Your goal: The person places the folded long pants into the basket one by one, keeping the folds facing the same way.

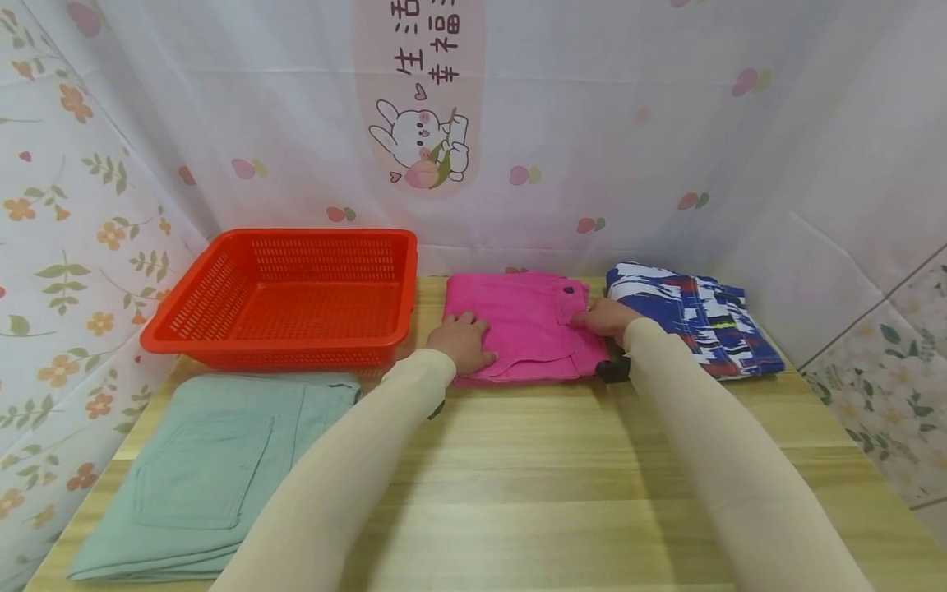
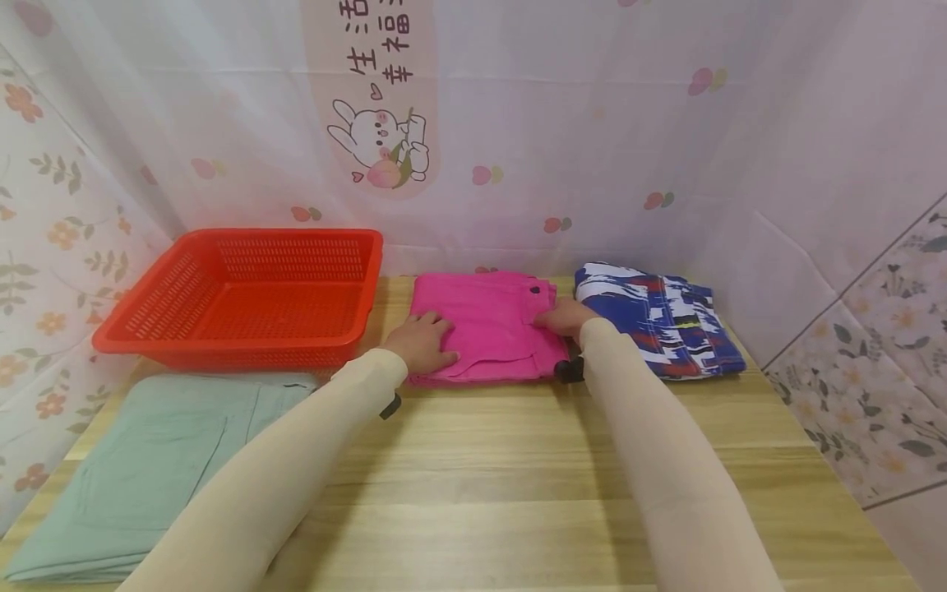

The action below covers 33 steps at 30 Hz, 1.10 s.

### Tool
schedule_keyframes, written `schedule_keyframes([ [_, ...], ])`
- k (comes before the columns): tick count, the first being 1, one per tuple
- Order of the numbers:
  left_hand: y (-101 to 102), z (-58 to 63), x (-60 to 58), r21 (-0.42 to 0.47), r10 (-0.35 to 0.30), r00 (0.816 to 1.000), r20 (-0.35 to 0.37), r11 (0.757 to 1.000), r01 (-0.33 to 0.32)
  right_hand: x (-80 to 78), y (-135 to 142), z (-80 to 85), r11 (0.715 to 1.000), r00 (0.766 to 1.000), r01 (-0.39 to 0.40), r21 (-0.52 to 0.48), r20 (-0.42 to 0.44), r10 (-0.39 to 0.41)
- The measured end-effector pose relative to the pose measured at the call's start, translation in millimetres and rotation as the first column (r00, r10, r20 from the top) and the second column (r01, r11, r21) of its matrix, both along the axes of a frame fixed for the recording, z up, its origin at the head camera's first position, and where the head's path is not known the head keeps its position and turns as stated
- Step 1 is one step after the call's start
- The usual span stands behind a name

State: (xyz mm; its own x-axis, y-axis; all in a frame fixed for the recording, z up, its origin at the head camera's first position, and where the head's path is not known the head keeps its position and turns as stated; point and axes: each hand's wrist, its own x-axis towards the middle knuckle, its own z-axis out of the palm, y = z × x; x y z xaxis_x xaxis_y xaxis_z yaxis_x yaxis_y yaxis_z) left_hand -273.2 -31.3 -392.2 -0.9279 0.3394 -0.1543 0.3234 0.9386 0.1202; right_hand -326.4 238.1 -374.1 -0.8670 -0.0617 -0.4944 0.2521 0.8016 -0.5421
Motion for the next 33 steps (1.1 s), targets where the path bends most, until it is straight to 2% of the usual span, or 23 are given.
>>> schedule_keyframes([
  [8, 1, 2.6, 1.2, -0.001, -0.001, 1.0, -0.003, 1.0, 0.001, 7.1, -3, 9.6, 0.999, 1.0, -0.006, -0.035, 0.002, 0.006],
  [15, 2, 0.6, -1.0, -0.006, -0.017, 1.0, -0.007, 1.0, 0.017, 1.0, 2, 1.3, 0.999, 0.999, -0.051, 0.018, -0.019, 0.051],
  [19, 0, -1.6, -5.9, 0.026, -0.021, 1.0, -0.004, 0.999, 0.021, 0.7, 2, -1.3, 0.997, 0.997, -0.069, 0.039, -0.036, 0.07],
  [22, -4, 3.4, -4.9, 0.086, -0.012, 1.0, -0.001, 0.996, 0.012, -0.6, 1, -4.3, 0.998, 0.997, -0.061, 0.027, -0.04, 0.062],
  [24, -7, 7.6, -3.5, 0.134, 0.014, 1.0, -0.001, 0.991, -0.014, -1.7, 1, -6.1, 0.999, 0.998, -0.048, 0.011, -0.034, 0.048],
  [27, -11, 10.0, -2.6, 0.208, 0.091, 0.996, -0.014, 0.974, -0.086, -2.0, 0, -7.5, 0.999, 0.999, -0.032, -0.015, -0.025, 0.032],
  [30, -14, 10.1, -4.1, 0.249, 0.169, 0.985, -0.021, 0.955, -0.159, -2.3, 1, -8.2, 0.999, 0.999, -0.034, -0.009, -0.027, 0.034],
  [33, -17, 8.3, -6.2, 0.286, 0.218, 0.976, 0.008, 0.935, -0.212, -2.6, 2, -8.5, 0.999, 0.999, -0.041, -0.001, -0.028, 0.041],
])
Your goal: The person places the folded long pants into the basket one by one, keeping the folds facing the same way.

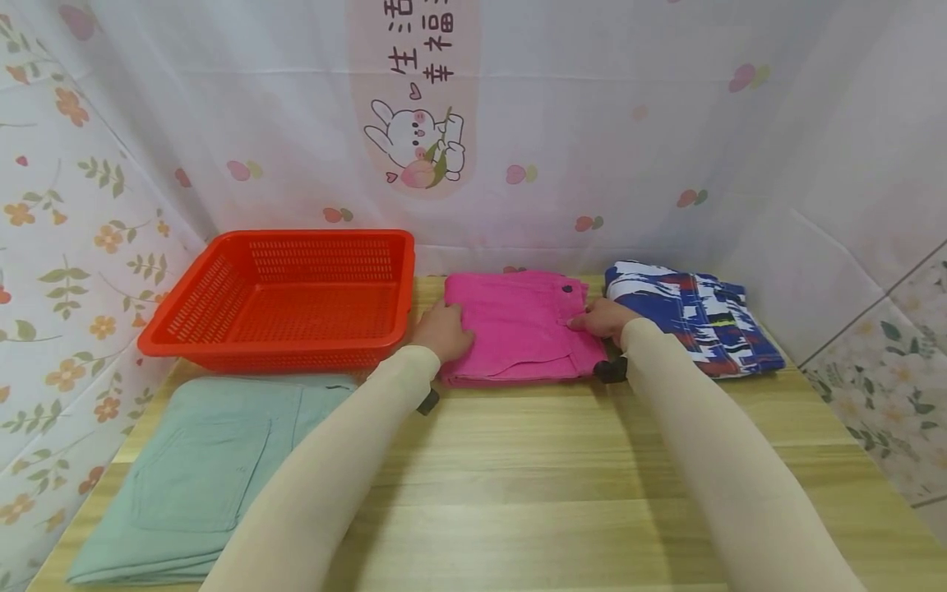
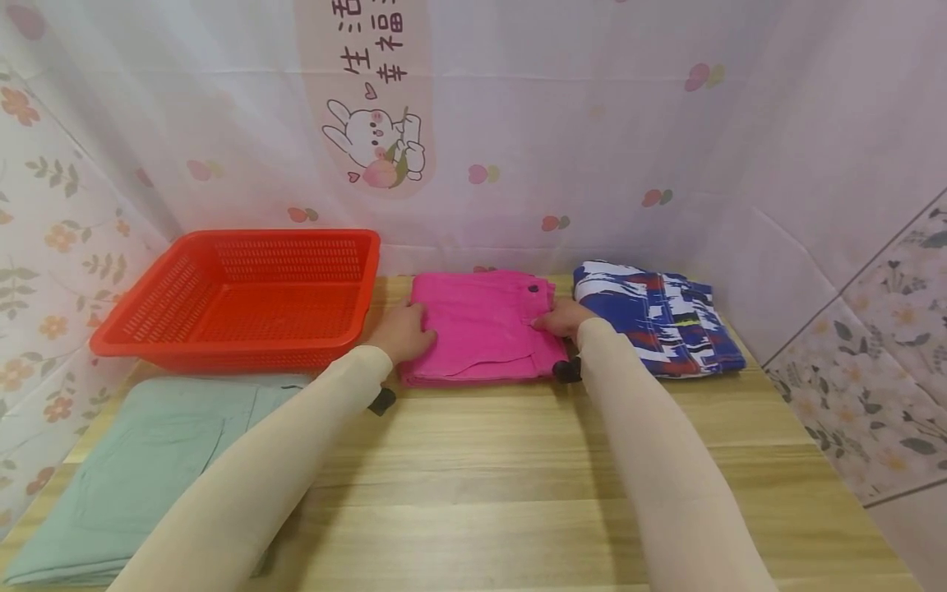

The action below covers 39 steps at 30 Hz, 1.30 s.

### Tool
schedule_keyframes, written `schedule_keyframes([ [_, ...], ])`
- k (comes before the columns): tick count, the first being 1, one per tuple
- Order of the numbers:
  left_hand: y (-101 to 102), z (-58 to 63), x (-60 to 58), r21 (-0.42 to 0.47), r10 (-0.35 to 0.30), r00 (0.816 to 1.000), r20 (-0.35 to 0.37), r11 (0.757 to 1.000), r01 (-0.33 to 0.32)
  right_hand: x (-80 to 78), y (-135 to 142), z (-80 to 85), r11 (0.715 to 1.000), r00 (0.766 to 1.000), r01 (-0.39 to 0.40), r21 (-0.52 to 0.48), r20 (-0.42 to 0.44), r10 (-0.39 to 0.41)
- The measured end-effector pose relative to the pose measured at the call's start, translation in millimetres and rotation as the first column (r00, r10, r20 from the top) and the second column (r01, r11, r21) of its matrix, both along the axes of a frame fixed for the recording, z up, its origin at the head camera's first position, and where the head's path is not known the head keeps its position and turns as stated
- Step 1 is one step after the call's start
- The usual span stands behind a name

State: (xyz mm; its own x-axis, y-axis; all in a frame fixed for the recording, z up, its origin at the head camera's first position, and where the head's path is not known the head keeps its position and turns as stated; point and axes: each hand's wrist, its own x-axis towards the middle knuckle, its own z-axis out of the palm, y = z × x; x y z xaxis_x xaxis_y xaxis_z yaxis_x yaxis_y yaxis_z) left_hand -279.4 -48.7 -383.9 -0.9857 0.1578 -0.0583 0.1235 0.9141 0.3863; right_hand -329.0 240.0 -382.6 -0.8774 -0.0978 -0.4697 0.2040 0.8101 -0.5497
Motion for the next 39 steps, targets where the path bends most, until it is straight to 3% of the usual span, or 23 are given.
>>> schedule_keyframes([
  [9, -5, -11.0, -7.7, 0.147, 0.093, 0.992, 0.081, 0.984, -0.104, 2.1, 0, 2.1, 1.0, 1.0, 0.009, 0.002, 0.004, -0.009],
  [15, -9, -11.0, -8.8, 0.3, 0.133, 0.967, 0.216, 0.934, -0.195, 4.5, 0, 4.6, 1.0, 1.0, 0.004, -0.002, 0.009, -0.004],
  [20, -12, -9.6, -6.6, 0.372, 0.15, 0.944, 0.293, 0.892, -0.258, 5.4, -1, 5.6, 1.0, 1.0, 0.011, -0.012, 0.015, -0.01],
  [26, -13, -8.0, -7.7, 0.374, 0.162, 0.934, 0.32, 0.884, -0.282, 3.8, 0, 3.4, 0.998, 1.0, 0.027, -0.053, 0.017, -0.026],
  [33, -11, -2.6, -7.8, 0.385, 0.183, 0.922, 0.342, 0.868, -0.315, 1.5, 4, -0.3, 0.975, 0.995, 0.078, -0.206, 0.072, -0.065],
  [39, -9, 0.6, -6.1, 0.397, 0.198, 0.91, 0.365, 0.851, -0.344, 3.0, 3, 0.1, 0.978, 0.997, 0.067, -0.198, 0.043, -0.06],
])
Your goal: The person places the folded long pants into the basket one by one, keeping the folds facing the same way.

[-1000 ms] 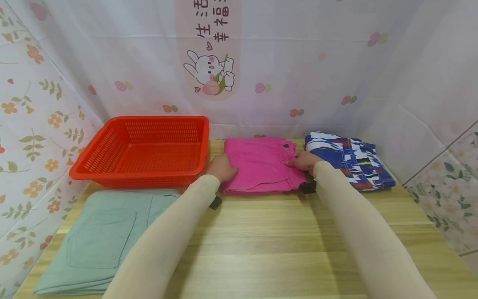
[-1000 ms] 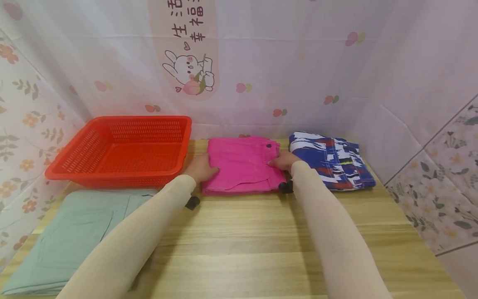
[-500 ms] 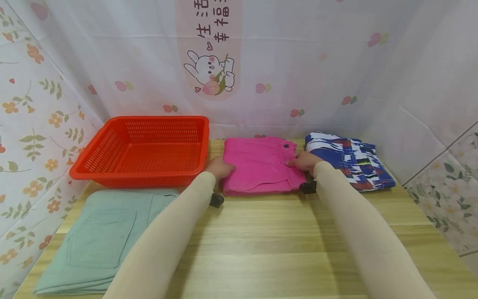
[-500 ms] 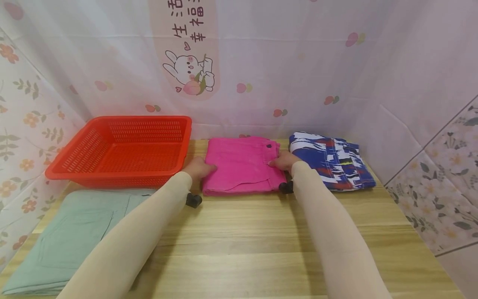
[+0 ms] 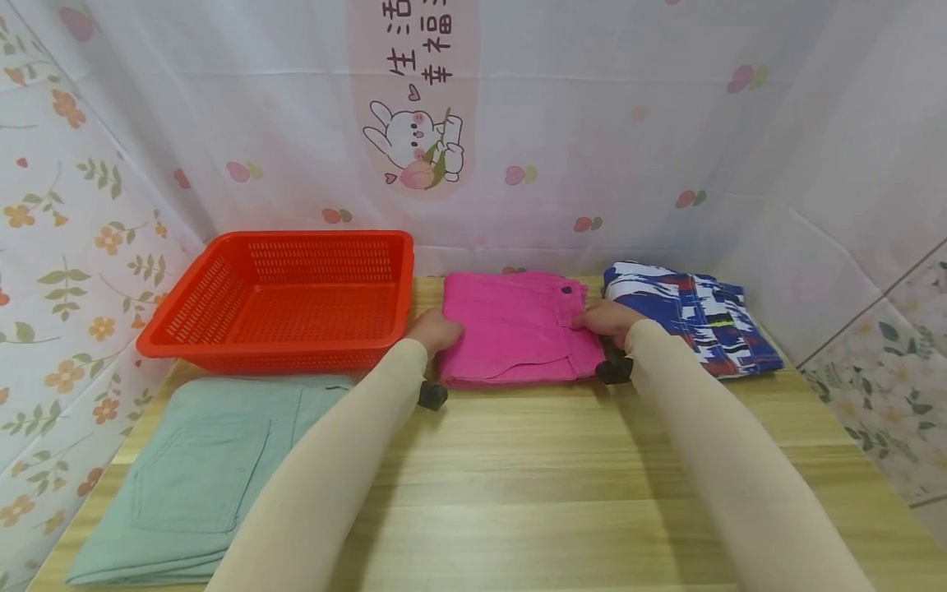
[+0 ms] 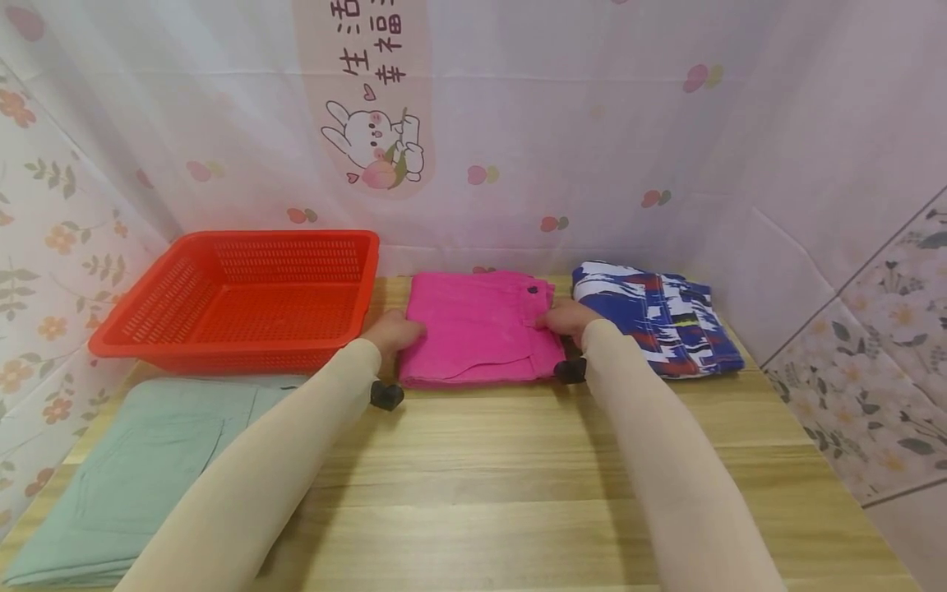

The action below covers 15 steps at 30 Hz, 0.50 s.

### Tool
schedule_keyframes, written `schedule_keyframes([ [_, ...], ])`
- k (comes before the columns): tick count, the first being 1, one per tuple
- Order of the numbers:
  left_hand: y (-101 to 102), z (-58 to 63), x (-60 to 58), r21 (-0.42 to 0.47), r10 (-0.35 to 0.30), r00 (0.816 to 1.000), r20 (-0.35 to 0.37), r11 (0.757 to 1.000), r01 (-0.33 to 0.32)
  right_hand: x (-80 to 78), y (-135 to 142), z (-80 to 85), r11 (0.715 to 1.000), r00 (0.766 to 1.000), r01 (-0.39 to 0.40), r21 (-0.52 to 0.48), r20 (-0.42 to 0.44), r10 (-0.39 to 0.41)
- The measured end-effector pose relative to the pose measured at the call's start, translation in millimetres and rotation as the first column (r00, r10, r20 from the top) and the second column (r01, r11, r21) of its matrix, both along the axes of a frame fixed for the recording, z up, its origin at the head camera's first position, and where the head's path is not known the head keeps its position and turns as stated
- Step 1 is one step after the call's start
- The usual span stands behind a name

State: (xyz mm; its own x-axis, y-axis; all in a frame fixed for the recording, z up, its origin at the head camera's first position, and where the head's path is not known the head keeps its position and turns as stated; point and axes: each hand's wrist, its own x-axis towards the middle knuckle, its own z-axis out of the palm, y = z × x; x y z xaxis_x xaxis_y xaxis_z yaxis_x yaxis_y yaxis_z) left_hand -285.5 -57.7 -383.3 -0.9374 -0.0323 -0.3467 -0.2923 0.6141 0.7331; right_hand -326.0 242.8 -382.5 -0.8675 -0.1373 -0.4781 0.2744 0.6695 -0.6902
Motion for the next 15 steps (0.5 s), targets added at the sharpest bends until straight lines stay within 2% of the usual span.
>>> schedule_keyframes([
  [8, 1, 2.3, 1.6, 0.054, 0.023, 1.0, -0.015, 0.998, -0.022, 2.2, 4, 2.0, 1.0, 0.998, -0.026, 0.001, -0.057, 0.026],
  [15, 2, 2.9, 1.8, 0.067, 0.024, 0.999, -0.047, 0.998, -0.021, 4.5, 5, 12.8, 1.0, 1.0, 0.008, -0.002, -0.029, -0.009],
])
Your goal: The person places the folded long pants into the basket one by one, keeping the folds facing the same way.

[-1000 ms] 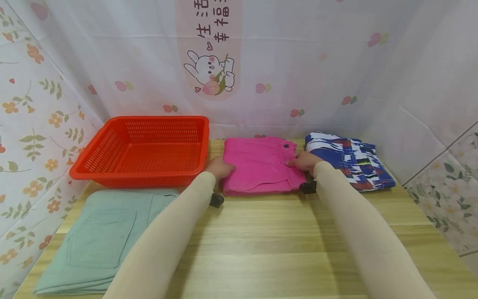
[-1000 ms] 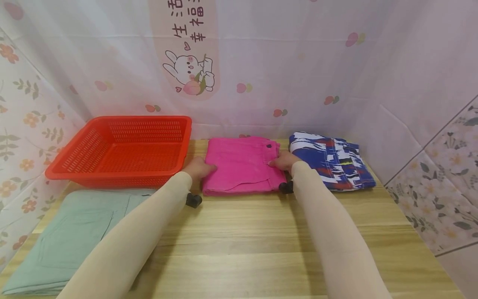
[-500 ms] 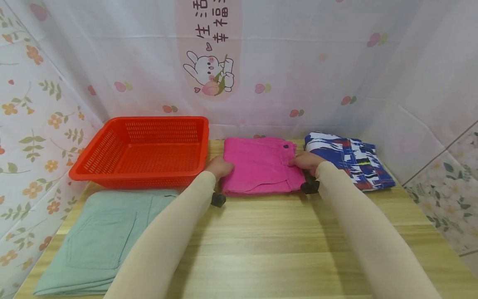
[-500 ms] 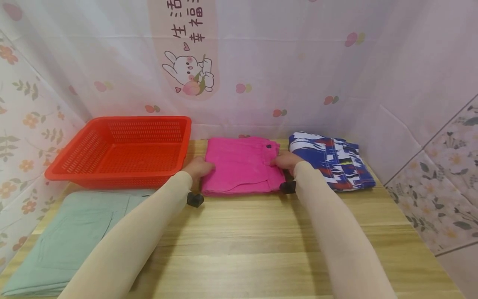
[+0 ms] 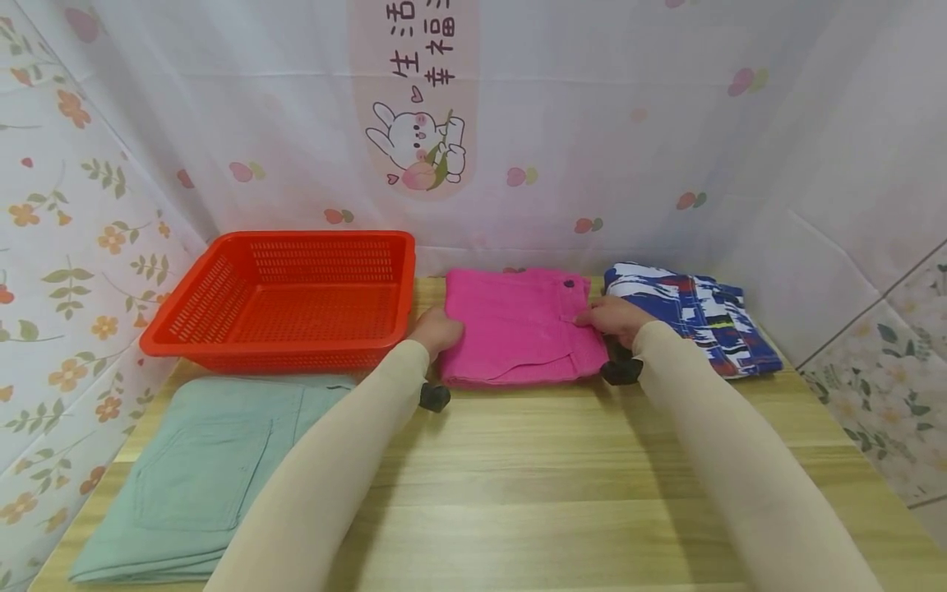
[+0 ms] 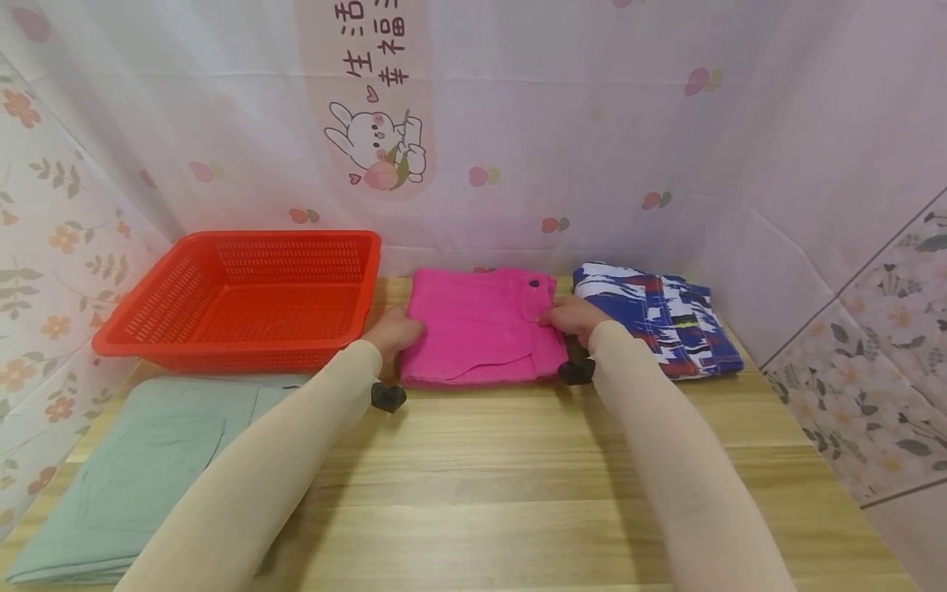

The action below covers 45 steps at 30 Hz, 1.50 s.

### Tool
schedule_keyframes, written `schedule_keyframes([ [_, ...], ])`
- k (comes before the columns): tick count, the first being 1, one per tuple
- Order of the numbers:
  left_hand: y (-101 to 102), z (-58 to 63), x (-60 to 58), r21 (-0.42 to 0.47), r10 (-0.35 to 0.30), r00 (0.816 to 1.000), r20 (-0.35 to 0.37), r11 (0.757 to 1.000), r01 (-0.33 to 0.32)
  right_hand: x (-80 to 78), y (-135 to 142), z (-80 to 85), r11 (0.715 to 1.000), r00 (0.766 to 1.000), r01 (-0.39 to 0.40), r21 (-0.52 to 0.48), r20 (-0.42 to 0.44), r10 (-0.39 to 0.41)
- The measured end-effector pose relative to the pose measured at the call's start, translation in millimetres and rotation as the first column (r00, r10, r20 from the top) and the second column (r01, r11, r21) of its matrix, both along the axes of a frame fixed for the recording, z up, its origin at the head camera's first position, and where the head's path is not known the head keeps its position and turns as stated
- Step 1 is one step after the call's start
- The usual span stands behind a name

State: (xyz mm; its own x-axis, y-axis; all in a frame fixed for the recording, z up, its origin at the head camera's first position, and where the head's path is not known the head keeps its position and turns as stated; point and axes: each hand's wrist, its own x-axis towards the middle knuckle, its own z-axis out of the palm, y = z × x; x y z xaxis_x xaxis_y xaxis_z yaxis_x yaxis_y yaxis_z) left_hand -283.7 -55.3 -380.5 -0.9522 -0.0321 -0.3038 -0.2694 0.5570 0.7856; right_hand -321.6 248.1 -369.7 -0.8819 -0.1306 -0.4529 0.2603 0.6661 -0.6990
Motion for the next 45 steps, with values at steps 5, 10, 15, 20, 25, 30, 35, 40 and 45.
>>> schedule_keyframes([
  [5, 1, 3.3, 3.2, 0.042, 0.007, 1.0, 0.002, 0.999, -0.007, 2.0, 0, 4.4, 1.0, 1.0, 0.007, -0.021, -0.01, -0.007],
  [10, 0, 8.3, 7.0, 0.048, 0.015, 1.0, 0.005, 0.999, -0.015, 5.1, 0, 8.1, 0.999, 1.0, -0.002, -0.037, -0.029, 0.001],
  [15, 0, 11.9, 11.0, 0.069, 0.004, 1.0, -0.028, 0.998, -0.003, 9.0, 3, 12.6, 0.999, 0.998, -0.009, -0.05, -0.058, 0.006],
  [20, -1, 14.9, 15.3, 0.113, -0.006, 0.999, -0.052, 0.994, 0.012, 12.2, 4, 15.7, 0.997, 0.997, -0.019, -0.072, -0.08, 0.014],
  [25, -1, 16.8, 17.2, 0.141, -0.028, 0.996, -0.091, 0.989, 0.04, 14.1, 6, 16.7, 0.996, 0.996, -0.022, -0.091, -0.087, 0.014],
  [30, 0, 20.8, 19.6, 0.179, -0.042, 0.992, -0.118, 0.982, 0.062, 17.6, 7, 19.3, 0.995, 0.995, -0.032, -0.099, -0.096, 0.022],
  [35, 1, 25.7, 22.1, 0.244, -0.052, 0.993, -0.103, 0.967, 0.076, 21.8, 8, 23.3, 0.994, 0.995, -0.018, -0.112, -0.095, 0.008],
  [40, 0, 31.7, 25.5, 0.274, -0.058, 0.993, -0.104, 0.958, 0.085, 26.7, 9, 28.4, 0.992, 0.994, -0.021, -0.128, -0.106, 0.007],
  [45, -1, 37.5, 28.0, 0.27, -0.065, 0.99, -0.128, 0.958, 0.098, 30.2, 12, 31.5, 0.99, 0.992, -0.025, -0.136, -0.128, 0.007],
])
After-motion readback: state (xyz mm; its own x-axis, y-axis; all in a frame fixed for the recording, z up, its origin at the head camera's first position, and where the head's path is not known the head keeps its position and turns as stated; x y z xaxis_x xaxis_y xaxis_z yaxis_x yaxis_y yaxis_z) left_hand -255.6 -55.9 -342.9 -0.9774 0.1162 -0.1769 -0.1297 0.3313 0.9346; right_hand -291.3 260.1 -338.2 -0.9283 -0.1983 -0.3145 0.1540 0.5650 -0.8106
